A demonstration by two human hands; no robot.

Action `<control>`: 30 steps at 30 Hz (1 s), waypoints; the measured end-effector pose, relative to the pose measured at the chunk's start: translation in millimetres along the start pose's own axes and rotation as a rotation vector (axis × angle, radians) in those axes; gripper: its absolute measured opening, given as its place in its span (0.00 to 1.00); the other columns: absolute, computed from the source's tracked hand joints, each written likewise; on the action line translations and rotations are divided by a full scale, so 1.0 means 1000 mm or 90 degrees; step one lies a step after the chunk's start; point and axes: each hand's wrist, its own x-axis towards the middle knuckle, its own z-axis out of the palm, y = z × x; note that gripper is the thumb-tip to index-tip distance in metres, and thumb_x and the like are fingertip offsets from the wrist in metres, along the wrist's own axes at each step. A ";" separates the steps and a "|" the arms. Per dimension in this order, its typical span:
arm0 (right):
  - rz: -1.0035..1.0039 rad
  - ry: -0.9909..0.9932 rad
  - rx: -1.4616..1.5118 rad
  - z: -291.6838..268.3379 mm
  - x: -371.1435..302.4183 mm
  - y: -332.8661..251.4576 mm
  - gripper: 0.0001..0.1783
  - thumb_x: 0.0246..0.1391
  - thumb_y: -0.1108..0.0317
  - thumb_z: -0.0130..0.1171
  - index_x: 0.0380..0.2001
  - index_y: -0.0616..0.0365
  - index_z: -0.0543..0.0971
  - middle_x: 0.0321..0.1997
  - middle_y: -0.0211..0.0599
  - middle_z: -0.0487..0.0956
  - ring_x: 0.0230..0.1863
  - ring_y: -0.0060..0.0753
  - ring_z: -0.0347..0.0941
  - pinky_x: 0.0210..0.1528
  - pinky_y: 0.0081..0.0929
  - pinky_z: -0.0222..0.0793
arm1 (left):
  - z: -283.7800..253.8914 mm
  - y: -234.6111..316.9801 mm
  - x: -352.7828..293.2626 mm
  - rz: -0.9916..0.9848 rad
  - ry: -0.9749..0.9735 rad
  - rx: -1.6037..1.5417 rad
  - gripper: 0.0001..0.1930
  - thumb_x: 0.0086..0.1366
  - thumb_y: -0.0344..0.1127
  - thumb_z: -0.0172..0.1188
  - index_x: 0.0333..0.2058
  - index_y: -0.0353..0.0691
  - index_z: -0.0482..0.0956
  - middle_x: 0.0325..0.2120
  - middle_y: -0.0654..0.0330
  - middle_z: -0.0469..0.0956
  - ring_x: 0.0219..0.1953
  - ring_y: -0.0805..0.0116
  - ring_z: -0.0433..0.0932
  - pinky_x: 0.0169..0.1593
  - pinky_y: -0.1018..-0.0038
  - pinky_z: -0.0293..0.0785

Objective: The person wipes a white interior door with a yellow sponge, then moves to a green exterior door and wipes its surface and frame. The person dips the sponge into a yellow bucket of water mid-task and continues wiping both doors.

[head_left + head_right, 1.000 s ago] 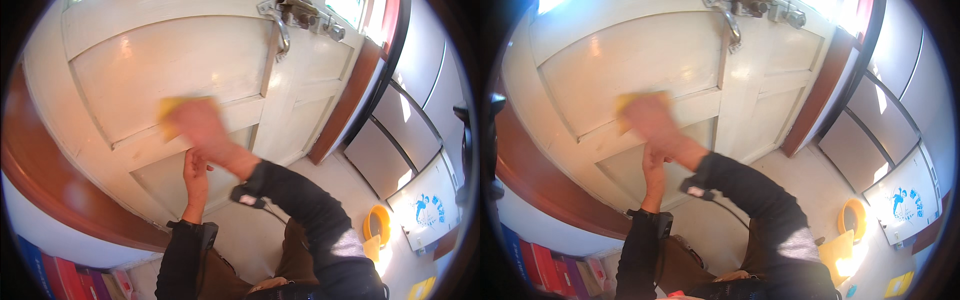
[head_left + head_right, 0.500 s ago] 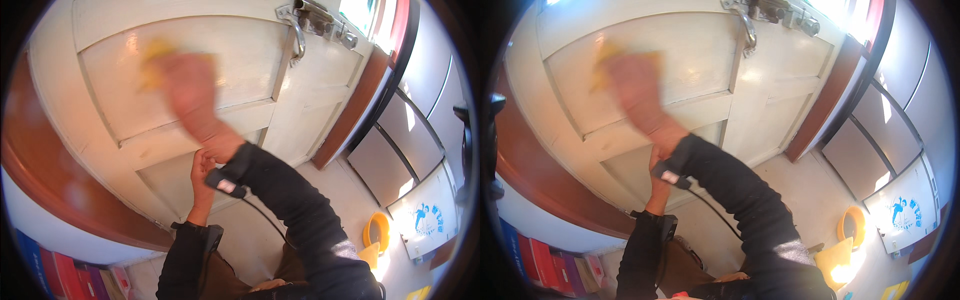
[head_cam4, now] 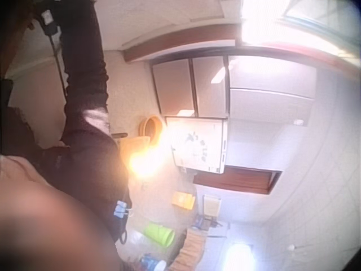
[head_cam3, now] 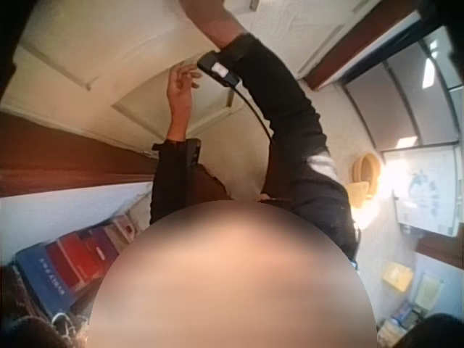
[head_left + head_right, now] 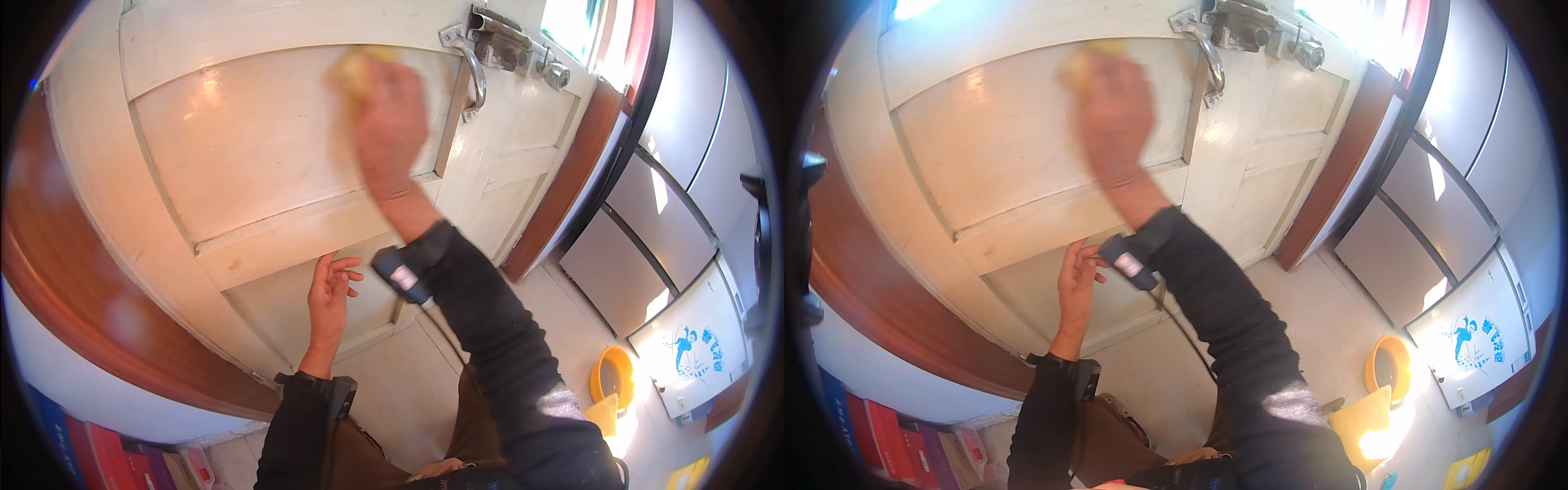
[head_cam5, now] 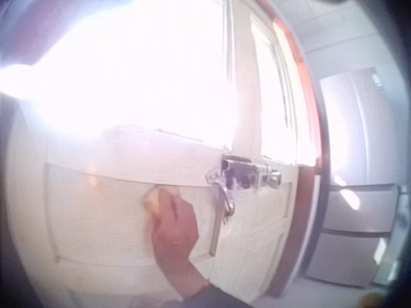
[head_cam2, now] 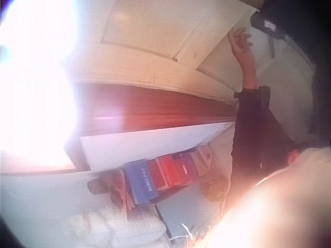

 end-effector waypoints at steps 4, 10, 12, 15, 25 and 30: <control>-0.149 -0.104 0.071 0.007 0.009 -0.022 0.17 0.47 0.75 0.60 0.44 0.54 0.81 0.38 0.35 0.77 0.37 0.39 0.75 0.37 0.35 0.71 | 0.000 -0.001 0.000 0.023 0.004 0.008 0.23 0.74 0.25 0.48 0.66 0.40 0.62 0.50 0.55 0.79 0.42 0.71 0.78 0.40 0.77 0.76; 0.026 -0.070 0.019 -0.019 0.035 0.010 0.16 0.46 0.71 0.63 0.41 0.55 0.80 0.33 0.35 0.73 0.36 0.41 0.73 0.33 0.39 0.66 | -0.001 0.000 0.000 -0.022 -0.006 -0.017 0.24 0.74 0.26 0.48 0.67 0.40 0.62 0.50 0.55 0.79 0.42 0.71 0.78 0.40 0.77 0.76; -0.071 0.057 0.069 -0.007 0.029 -0.014 0.15 0.46 0.72 0.62 0.41 0.57 0.79 0.33 0.36 0.73 0.36 0.42 0.73 0.34 0.38 0.67 | 0.001 -0.001 0.000 -0.009 0.002 -0.013 0.24 0.74 0.26 0.48 0.67 0.40 0.62 0.50 0.55 0.79 0.42 0.71 0.78 0.40 0.77 0.76; -0.111 -0.014 0.105 0.007 0.021 -0.024 0.15 0.44 0.73 0.62 0.39 0.56 0.80 0.34 0.35 0.74 0.36 0.39 0.72 0.33 0.35 0.66 | 0.002 -0.002 0.002 0.021 0.015 -0.003 0.24 0.74 0.26 0.48 0.67 0.40 0.61 0.50 0.55 0.79 0.42 0.71 0.78 0.40 0.77 0.76; -0.060 0.004 0.060 0.019 0.001 -0.024 0.18 0.46 0.72 0.60 0.44 0.59 0.79 0.39 0.37 0.75 0.39 0.41 0.73 0.36 0.36 0.68 | 0.001 -0.006 0.000 0.009 0.014 0.005 0.26 0.74 0.26 0.48 0.69 0.39 0.58 0.50 0.55 0.78 0.42 0.71 0.79 0.41 0.77 0.76; -0.169 -0.019 0.100 0.014 0.011 -0.010 0.11 0.46 0.72 0.59 0.36 0.54 0.79 0.34 0.33 0.75 0.36 0.38 0.72 0.34 0.32 0.66 | 0.001 -0.007 -0.002 -0.022 -0.004 -0.031 0.28 0.74 0.26 0.48 0.71 0.40 0.56 0.50 0.54 0.78 0.42 0.71 0.79 0.41 0.77 0.76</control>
